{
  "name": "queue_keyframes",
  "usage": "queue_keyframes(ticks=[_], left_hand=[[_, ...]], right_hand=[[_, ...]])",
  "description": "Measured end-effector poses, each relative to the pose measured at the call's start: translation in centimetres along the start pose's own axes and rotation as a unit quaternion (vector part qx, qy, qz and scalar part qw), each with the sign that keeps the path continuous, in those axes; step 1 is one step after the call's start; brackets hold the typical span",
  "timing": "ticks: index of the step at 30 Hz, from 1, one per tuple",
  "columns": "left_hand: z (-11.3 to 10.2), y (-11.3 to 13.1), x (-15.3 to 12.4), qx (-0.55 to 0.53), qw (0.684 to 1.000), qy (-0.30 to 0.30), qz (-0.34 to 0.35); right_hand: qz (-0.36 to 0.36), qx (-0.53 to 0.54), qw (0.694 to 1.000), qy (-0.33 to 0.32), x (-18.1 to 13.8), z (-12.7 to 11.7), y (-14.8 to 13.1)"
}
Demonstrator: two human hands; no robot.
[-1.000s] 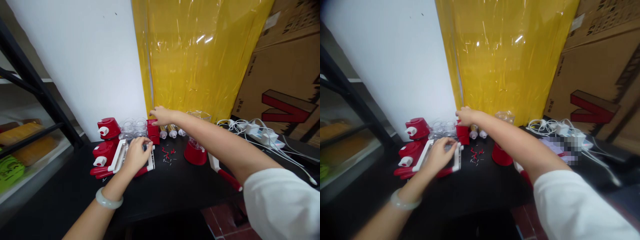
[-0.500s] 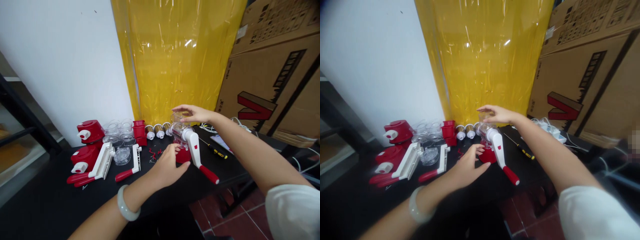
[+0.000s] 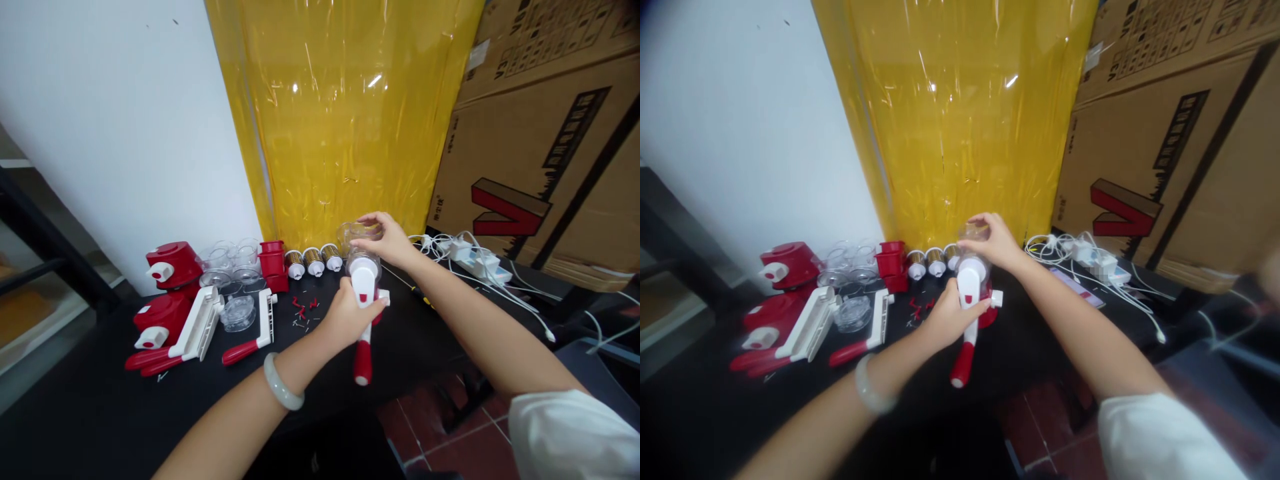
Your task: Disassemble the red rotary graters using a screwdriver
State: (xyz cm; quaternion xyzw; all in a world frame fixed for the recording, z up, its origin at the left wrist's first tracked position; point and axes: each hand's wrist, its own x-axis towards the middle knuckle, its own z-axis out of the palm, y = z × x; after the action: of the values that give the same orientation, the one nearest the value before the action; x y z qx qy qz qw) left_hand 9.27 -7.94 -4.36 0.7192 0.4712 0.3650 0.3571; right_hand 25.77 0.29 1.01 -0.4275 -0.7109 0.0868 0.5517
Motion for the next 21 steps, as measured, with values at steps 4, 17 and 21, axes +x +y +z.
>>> queue_keyframes(ticks=[4, 17, 21], left_hand=[[-1.8, -0.2, 1.0, 0.051, 0.998, -0.016, 0.03], [-6.6, -2.4, 3.8, 0.063, 0.996, 0.006, 0.066], [-5.8, -2.2, 3.0, 0.066, 0.986, 0.036, 0.152]], right_hand=[[0.001, -0.046, 0.996, 0.079, -1.1, -0.3, 0.2], [0.212, 0.262, 0.939, 0.072, -7.9, 1.4, 4.5], [0.231, 0.326, 0.916, -0.034, -7.9, 1.1, 3.7]])
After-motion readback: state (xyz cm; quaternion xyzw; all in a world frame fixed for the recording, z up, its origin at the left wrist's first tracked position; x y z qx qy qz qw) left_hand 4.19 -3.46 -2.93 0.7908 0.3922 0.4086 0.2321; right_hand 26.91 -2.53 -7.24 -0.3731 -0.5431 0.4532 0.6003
